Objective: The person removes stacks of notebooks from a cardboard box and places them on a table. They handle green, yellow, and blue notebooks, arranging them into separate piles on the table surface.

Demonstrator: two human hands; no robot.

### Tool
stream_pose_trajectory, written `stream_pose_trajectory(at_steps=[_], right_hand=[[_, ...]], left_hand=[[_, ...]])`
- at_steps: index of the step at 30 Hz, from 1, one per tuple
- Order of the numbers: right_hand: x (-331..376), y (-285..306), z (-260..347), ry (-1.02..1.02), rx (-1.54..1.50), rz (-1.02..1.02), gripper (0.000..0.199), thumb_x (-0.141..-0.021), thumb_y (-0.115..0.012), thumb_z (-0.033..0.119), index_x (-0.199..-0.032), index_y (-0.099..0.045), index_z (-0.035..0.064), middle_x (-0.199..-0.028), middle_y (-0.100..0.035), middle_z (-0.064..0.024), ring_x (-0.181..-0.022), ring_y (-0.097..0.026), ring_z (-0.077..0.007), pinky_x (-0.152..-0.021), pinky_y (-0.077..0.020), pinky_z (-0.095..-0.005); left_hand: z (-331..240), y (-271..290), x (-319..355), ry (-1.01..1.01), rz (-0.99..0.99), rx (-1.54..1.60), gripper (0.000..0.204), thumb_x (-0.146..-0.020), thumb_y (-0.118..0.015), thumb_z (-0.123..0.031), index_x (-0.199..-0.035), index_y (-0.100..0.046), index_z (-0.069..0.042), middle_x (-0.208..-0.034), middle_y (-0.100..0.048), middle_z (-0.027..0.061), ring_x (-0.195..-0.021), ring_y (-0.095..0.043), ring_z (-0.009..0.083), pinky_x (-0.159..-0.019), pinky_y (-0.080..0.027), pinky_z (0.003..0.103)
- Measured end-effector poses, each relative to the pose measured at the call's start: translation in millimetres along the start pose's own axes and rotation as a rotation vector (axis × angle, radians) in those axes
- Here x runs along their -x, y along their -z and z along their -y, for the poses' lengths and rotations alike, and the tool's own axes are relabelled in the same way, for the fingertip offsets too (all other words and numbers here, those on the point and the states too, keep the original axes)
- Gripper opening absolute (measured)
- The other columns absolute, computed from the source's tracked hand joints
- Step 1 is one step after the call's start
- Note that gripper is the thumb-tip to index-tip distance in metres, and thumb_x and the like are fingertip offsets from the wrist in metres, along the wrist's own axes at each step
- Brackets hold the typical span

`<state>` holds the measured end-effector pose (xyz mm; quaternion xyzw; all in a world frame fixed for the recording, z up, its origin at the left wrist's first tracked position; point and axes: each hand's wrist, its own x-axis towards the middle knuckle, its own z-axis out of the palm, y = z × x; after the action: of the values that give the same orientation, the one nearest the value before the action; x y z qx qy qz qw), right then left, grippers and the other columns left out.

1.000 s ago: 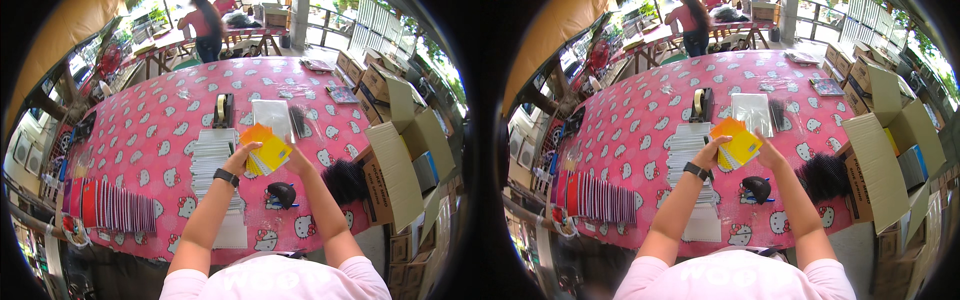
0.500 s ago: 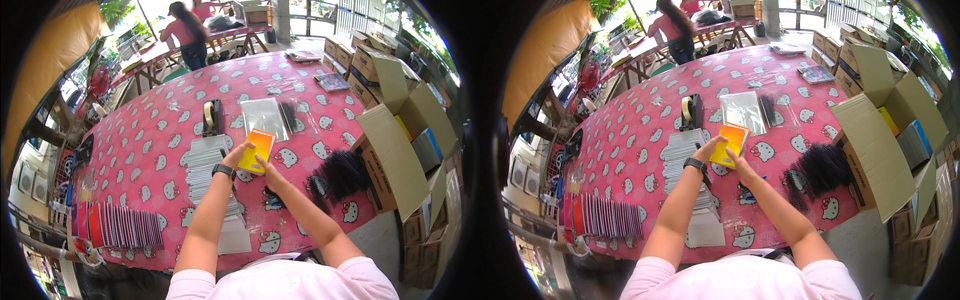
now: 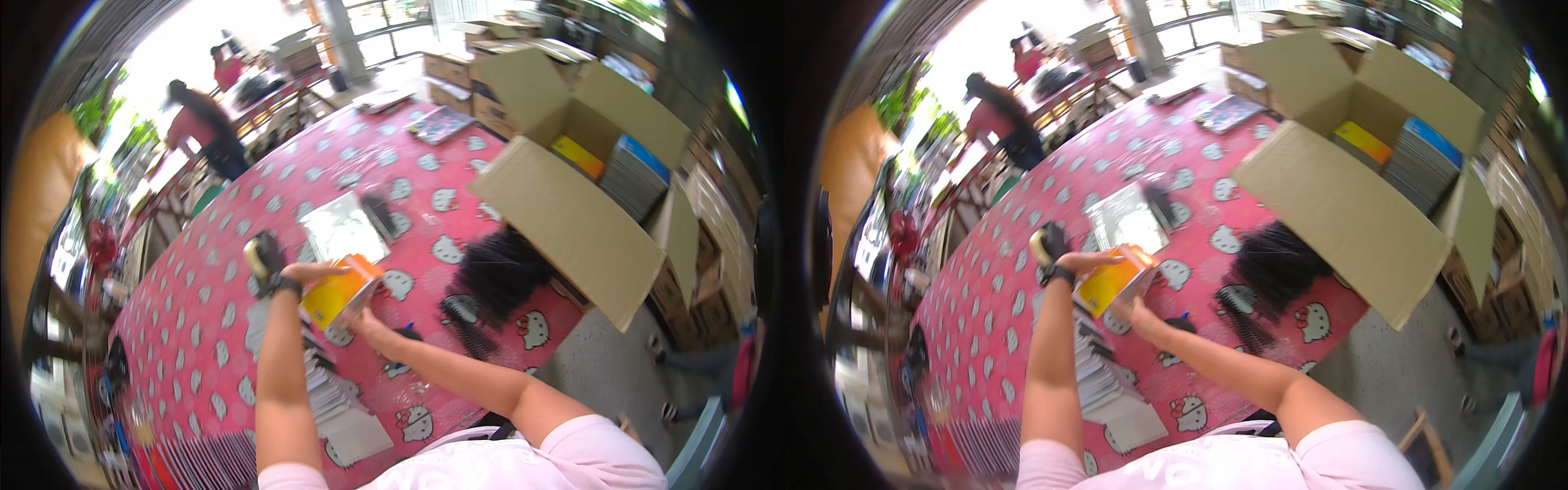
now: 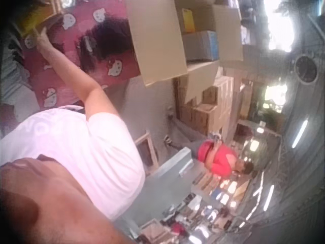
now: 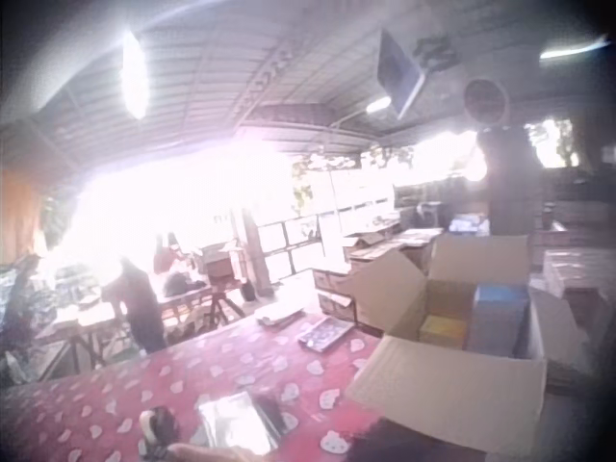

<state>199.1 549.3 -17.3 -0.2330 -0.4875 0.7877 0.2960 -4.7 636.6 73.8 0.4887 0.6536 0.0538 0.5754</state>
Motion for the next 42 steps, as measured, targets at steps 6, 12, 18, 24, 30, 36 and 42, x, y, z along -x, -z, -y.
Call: stream_pose_trajectory(at_steps=[6,12,18,24,30,36,42], right_hand=[[172,61,138,-0.257,0.048,0.643,0.078,-0.085,-0.061,0.029,-0.141,-0.015,0.0000,-0.145,-0.021,-0.0175,-0.132,-0.025,-0.0239,-0.105,-0.0261,-0.0346],[318,152,290,0.262,0.339,0.917,0.071,-0.084,-0.062,0.029,-0.135,-0.028,-0.0075,-0.139,-0.028,-0.0272,-0.126,-0.033,-0.0412,-0.102,-0.0282,-0.0461],[373,230,353,0.714,1.102,-0.690,0.044,-0.077,-0.064,0.032,-0.113,-0.058,0.0076,-0.121,-0.052,-0.0174,-0.112,-0.050,-0.0286,-0.089,-0.0408,-0.0411],[337,290,306,0.683,1.440,-0.719,0.043,-0.080,-0.054,0.047,-0.108,-0.060,0.0144,-0.124,-0.052,-0.0053,-0.125,-0.032,-0.0273,-0.100,-0.0161,-0.0447],[342,302,299,0.749,1.368,-0.648,0.040,-0.078,-0.058,0.042,-0.107,-0.060,0.0150,-0.125,-0.050,-0.0039,-0.123,-0.035,-0.0275,-0.099,-0.0168,-0.0461],[343,296,296,0.800,1.296,-0.578,0.043,-0.075,-0.061,0.041,-0.109,-0.057,0.0141,-0.122,-0.050,-0.0015,-0.121,-0.037,-0.0245,-0.099,-0.0161,-0.0471],[343,308,299,0.765,1.377,-0.638,0.039,-0.075,-0.061,0.043,-0.103,-0.057,0.0151,-0.120,-0.052,0.0006,-0.119,-0.038,-0.0225,-0.097,-0.0178,-0.0465]], left_hand=[[-141,-26,44,-0.813,-0.685,0.019,0.050,-0.084,-0.063,-0.028,-0.123,-0.048,0.000,-0.118,-0.054,0.0194,-0.108,-0.053,0.0202,-0.090,-0.042,0.033],[-367,-151,61,-1.050,-0.344,-0.251,0.039,-0.084,-0.060,-0.026,-0.115,-0.056,-0.002,-0.110,-0.059,0.0057,-0.101,-0.053,0.0121,-0.085,-0.042,0.028],[-501,-213,-77,-0.525,-0.207,-0.298,0.045,-0.080,-0.061,-0.044,-0.099,-0.060,-0.004,-0.091,-0.059,0.0055,-0.083,-0.055,0.0161,-0.072,-0.046,0.033],[-545,-238,-165,-0.171,-0.380,-0.432,0.044,-0.082,-0.055,-0.045,-0.095,-0.062,-0.004,-0.086,-0.060,0.0106,-0.067,-0.056,0.0213,-0.058,-0.047,0.038],[-513,-283,-260,-0.161,-0.599,-0.181,0.046,-0.076,-0.058,-0.036,-0.112,-0.059,-0.007,-0.120,-0.054,0.0124,-0.108,-0.050,0.0257,-0.089,-0.040,0.039],[-453,-257,-278,-0.074,-0.544,0.539,0.057,-0.073,-0.063,-0.031,-0.123,-0.050,-0.007,-0.127,-0.049,0.0132,-0.115,-0.048,0.0271,-0.093,-0.039,0.039],[-461,-309,-254,-0.004,-0.346,0.732,0.061,-0.076,-0.059,-0.051,-0.121,-0.049,-0.011,-0.122,-0.052,0.0137,-0.110,-0.048,0.0243,-0.086,-0.037,0.045]])
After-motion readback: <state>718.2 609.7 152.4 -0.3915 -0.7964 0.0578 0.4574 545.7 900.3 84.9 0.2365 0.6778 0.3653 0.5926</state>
